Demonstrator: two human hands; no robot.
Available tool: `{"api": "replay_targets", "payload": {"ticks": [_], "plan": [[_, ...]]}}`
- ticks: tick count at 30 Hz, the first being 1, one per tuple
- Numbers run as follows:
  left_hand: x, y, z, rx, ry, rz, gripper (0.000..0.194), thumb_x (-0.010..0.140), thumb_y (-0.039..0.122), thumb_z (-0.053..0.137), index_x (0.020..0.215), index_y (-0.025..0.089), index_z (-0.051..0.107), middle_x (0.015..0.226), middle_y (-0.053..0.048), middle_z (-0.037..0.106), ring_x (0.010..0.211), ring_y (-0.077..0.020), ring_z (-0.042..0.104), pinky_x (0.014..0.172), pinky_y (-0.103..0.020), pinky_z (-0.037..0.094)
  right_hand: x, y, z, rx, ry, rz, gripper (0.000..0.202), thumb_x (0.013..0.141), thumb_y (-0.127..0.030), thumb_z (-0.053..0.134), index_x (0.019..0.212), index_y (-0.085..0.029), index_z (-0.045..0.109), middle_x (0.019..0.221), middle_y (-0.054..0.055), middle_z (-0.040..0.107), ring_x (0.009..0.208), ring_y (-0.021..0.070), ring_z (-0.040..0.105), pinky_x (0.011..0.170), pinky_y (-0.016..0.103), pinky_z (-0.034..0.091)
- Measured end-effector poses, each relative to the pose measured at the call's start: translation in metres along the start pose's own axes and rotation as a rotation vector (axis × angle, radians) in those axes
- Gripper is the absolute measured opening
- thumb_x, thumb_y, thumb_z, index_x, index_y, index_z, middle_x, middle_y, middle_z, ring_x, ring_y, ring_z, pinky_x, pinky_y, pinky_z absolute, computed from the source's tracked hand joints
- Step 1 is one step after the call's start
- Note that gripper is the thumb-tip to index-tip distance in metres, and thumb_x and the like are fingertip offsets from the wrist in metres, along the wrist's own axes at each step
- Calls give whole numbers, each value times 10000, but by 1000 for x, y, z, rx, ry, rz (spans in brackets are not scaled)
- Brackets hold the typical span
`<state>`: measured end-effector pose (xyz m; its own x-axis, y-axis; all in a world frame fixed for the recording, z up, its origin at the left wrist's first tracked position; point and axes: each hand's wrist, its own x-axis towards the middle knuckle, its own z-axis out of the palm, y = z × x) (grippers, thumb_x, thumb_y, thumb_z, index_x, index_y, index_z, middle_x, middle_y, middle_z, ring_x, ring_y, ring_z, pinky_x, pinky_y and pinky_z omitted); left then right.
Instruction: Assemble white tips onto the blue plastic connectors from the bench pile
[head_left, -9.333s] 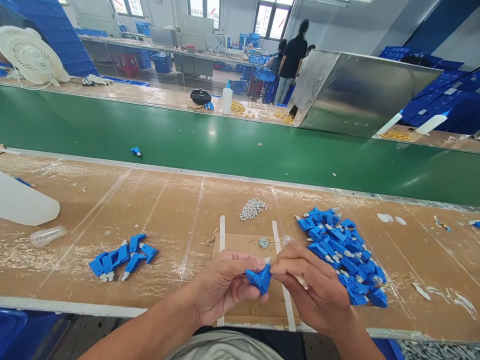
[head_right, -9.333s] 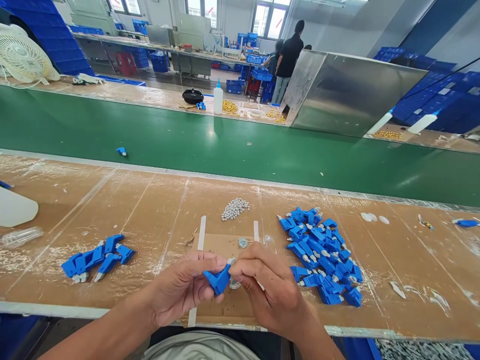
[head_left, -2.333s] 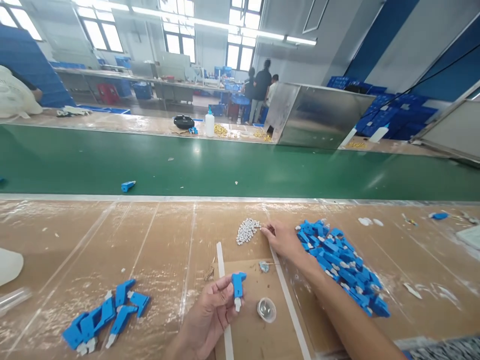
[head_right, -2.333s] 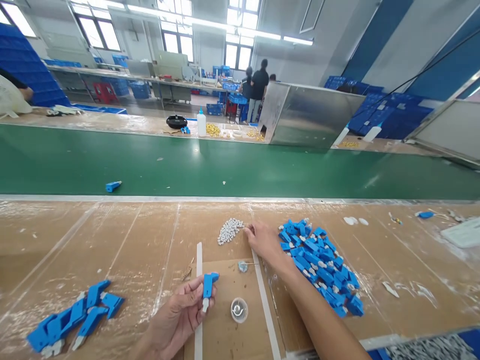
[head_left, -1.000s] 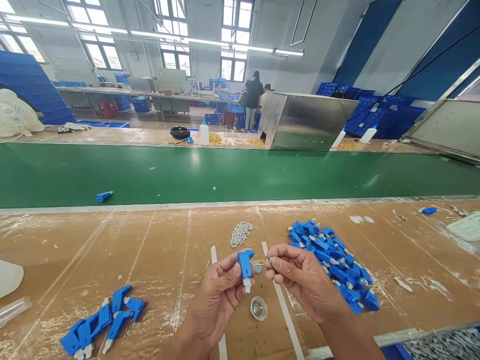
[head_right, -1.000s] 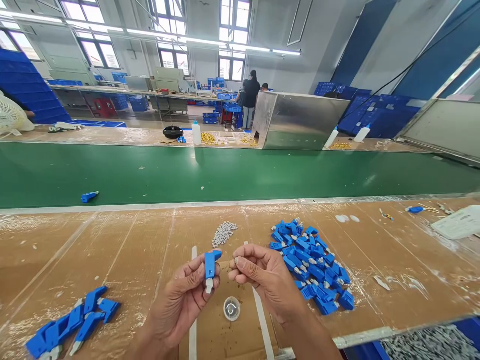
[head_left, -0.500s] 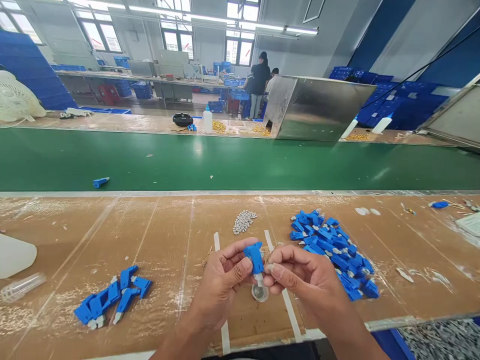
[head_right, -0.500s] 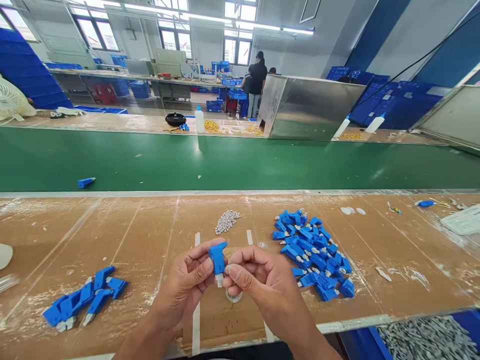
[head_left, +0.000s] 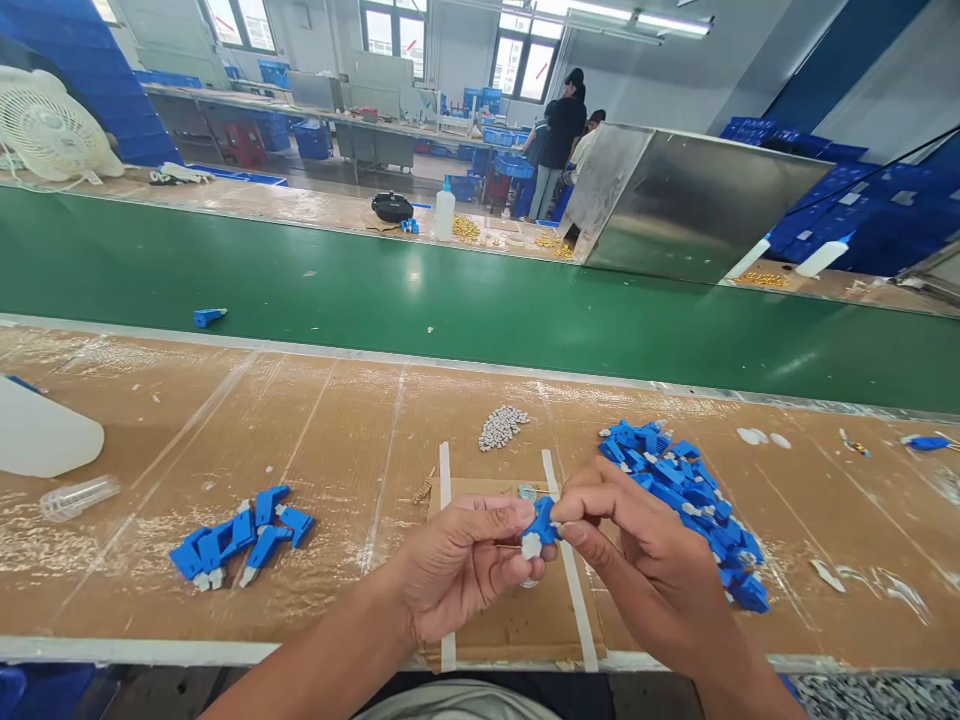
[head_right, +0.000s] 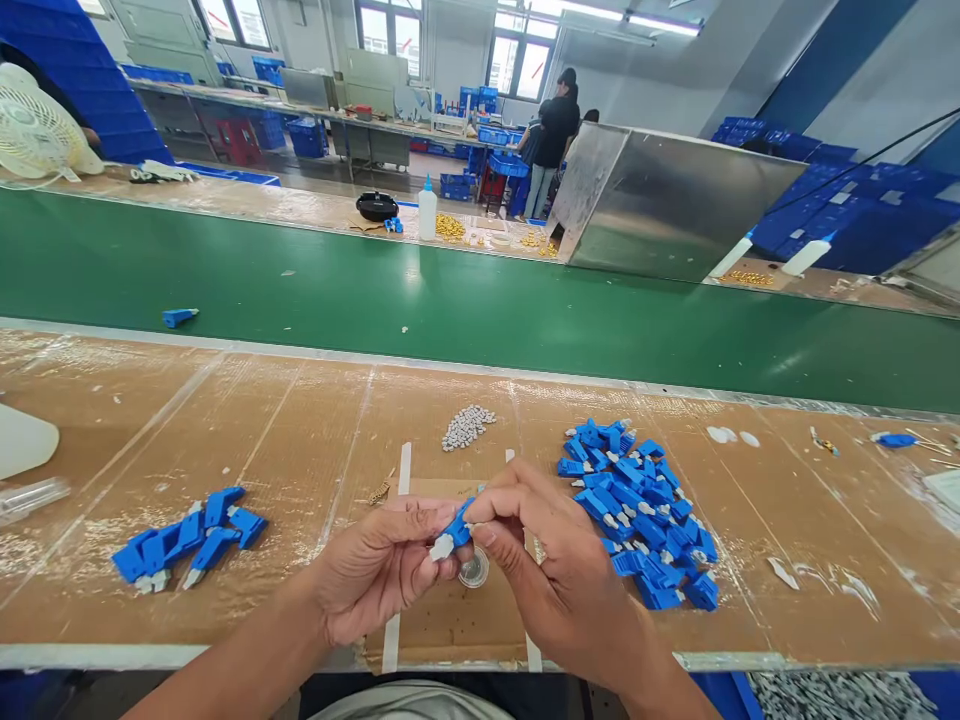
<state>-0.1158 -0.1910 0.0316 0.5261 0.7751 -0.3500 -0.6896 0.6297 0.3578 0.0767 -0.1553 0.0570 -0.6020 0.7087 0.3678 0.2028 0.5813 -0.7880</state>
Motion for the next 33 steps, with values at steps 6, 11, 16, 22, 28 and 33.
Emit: {"api": "replay_targets", "payload": {"ticks": [6,11,16,22,28,33], "plan": [[1,-1,-2,-24,34,-23,141,882,93,615,923,-10,703,777,-115,671,641,-101,680,580,-110,576,0,6,-2,-6,-60,-46,143,980,-117,522,962,-217,623,873,24,601,817,178,560,715,326,421],[2,-2,-5,-28,55,-46,148,880,93,614,926,-16,704,782,-124,677,635,-101,683,585,-109,576,0,11,-7,-121,-132,-114,148,965,-81,523,965,-194,619,878,46,590,819,190,546,709,338,418],[3,-3,-6,-24,64,-70,162,895,86,584,911,-22,703,767,-127,674,597,-87,669,583,-102,570,-1,10,-13,-287,-199,-209,189,943,-48,535,1062,-175,609,930,73,581,814,193,523,704,349,404],[7,-4,-12,26,68,-73,145,884,114,617,890,4,712,804,-103,650,660,-89,664,583,-97,566,0,10,-17,-336,-260,-227,202,933,-31,536,1049,-170,624,899,77,594,799,198,538,692,349,401],[8,-5,-6,111,51,-118,146,865,139,655,866,12,727,774,-81,647,629,-72,646,585,-95,561,14,10,-27,-115,-357,-188,165,942,-71,564,984,-185,676,845,46,633,738,156,580,640,285,433],[9,-10,-3,92,29,-127,145,818,174,718,808,31,737,727,-68,656,593,-75,645,552,-104,551,15,18,-32,22,-378,-155,170,924,-88,605,967,-223,700,792,19,664,713,154,603,636,286,458]]}}
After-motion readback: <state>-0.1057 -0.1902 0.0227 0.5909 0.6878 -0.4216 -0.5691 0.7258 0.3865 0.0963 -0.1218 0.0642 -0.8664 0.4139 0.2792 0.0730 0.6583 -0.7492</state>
